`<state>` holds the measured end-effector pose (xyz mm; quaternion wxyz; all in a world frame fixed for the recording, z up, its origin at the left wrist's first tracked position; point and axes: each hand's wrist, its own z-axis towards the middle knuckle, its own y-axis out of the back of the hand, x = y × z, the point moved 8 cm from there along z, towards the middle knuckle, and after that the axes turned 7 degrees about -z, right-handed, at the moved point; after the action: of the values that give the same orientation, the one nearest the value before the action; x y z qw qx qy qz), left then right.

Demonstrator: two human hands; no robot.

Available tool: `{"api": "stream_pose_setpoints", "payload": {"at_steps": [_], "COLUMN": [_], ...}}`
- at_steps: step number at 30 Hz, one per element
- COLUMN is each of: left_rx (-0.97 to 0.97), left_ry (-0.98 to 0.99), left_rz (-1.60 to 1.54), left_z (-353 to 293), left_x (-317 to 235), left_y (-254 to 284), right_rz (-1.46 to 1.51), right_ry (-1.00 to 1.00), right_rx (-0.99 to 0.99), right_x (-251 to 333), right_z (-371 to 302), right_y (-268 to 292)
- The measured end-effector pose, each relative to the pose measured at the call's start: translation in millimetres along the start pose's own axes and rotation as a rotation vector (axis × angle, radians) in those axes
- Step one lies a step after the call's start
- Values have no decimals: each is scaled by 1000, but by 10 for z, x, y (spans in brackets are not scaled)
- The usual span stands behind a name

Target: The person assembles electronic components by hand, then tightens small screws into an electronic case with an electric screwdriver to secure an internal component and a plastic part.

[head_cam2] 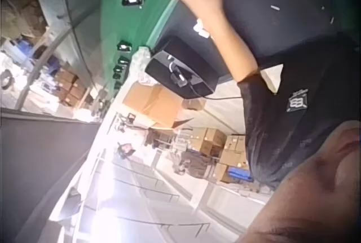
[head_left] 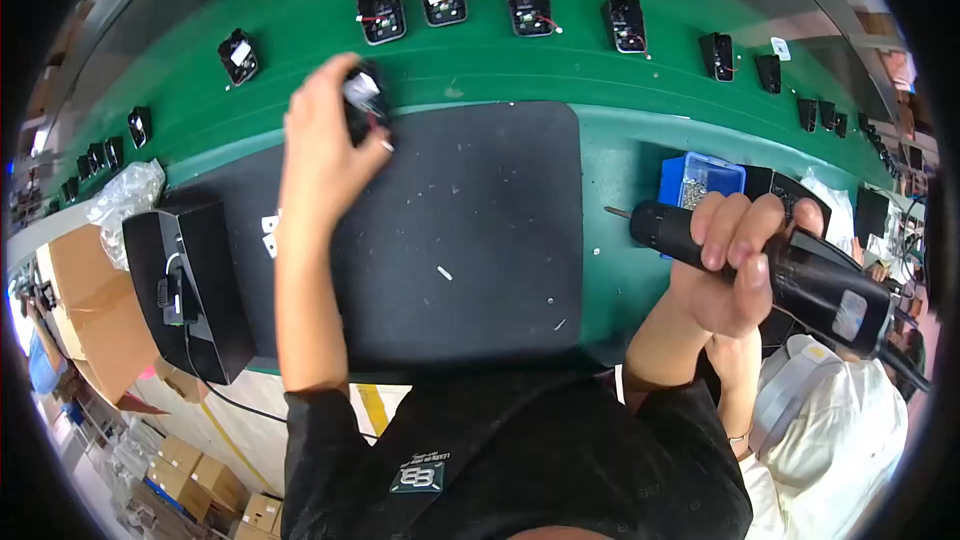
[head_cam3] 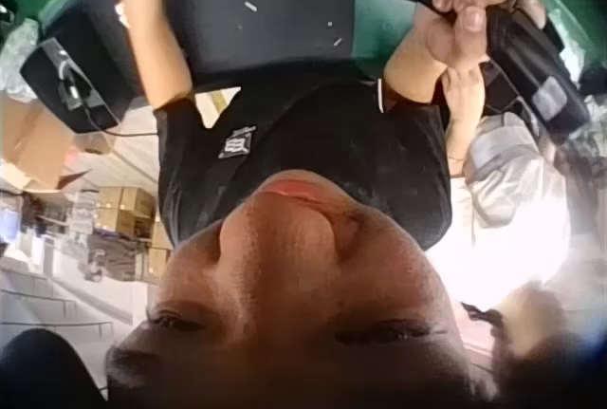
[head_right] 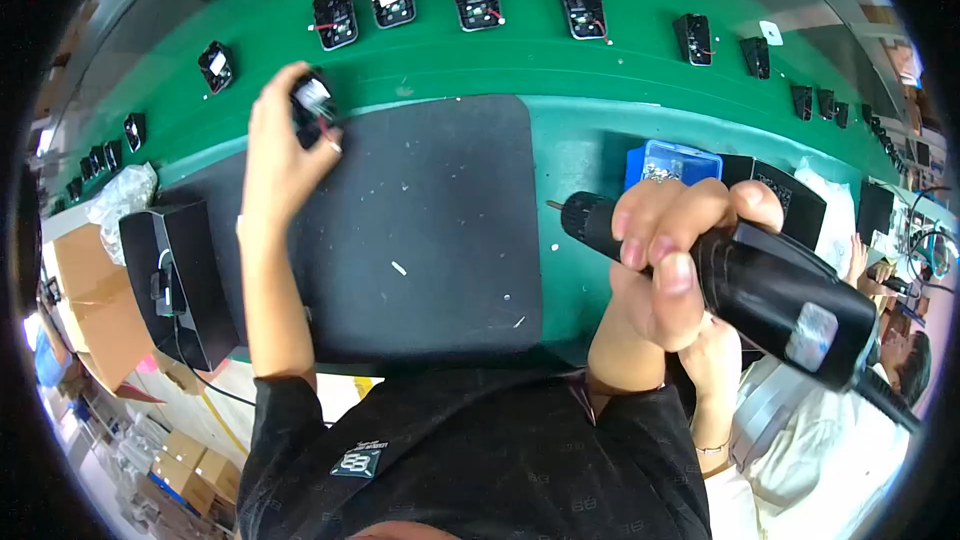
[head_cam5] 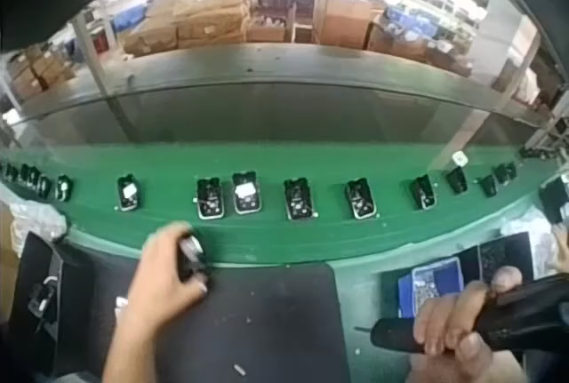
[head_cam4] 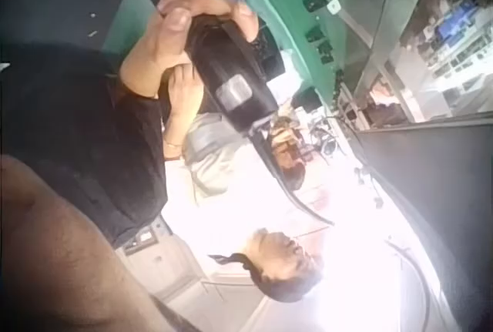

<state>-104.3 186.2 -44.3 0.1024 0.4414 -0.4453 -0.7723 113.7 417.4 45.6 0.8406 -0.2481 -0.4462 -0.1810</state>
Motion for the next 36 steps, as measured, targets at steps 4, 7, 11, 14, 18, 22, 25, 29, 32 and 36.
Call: {"api": "stream_pose_setpoints", "payload": {"at_steps": [4, 7, 11, 14, 18, 22, 25, 29, 32, 36], "left_rx": [115, 158, 27, 54, -74, 163, 345, 388, 377, 265], "left_ry": [56, 121, -136, -204, -280, -275, -311, -240, -209, -374], "left_rz": [39, 347, 387, 515, 408, 195, 87, -40, -69, -139], "left_z": [455, 561, 826, 966, 650, -64, -487, -624, -632, -710], "left_x": [595, 602, 255, 262, -178, -788, -1070, -1175, -1319, -1540], "left_y": [15, 35, -108, -271, 44, -52, -478, -802, -850, -744], "right_rz": [-68, -117, -147, -171, -356, -363, -298, -5, -76, -37], "right_ry": [-13, 30, 62, 76, 184, 200, 190, 106, 39, -17], "right_rx": [-150, -202, -225, -260, -273, -369, -415, -335, -250, -285], "right_x": [-59, 0, 32, 57, 217, 236, 246, 312, 251, 190], "right_z": [-97, -135, -126, -115, -145, -132, -104, -146, -235, -264], "right_y": [242, 307, 365, 462, 627, 831, 988, 963, 834, 916]}}
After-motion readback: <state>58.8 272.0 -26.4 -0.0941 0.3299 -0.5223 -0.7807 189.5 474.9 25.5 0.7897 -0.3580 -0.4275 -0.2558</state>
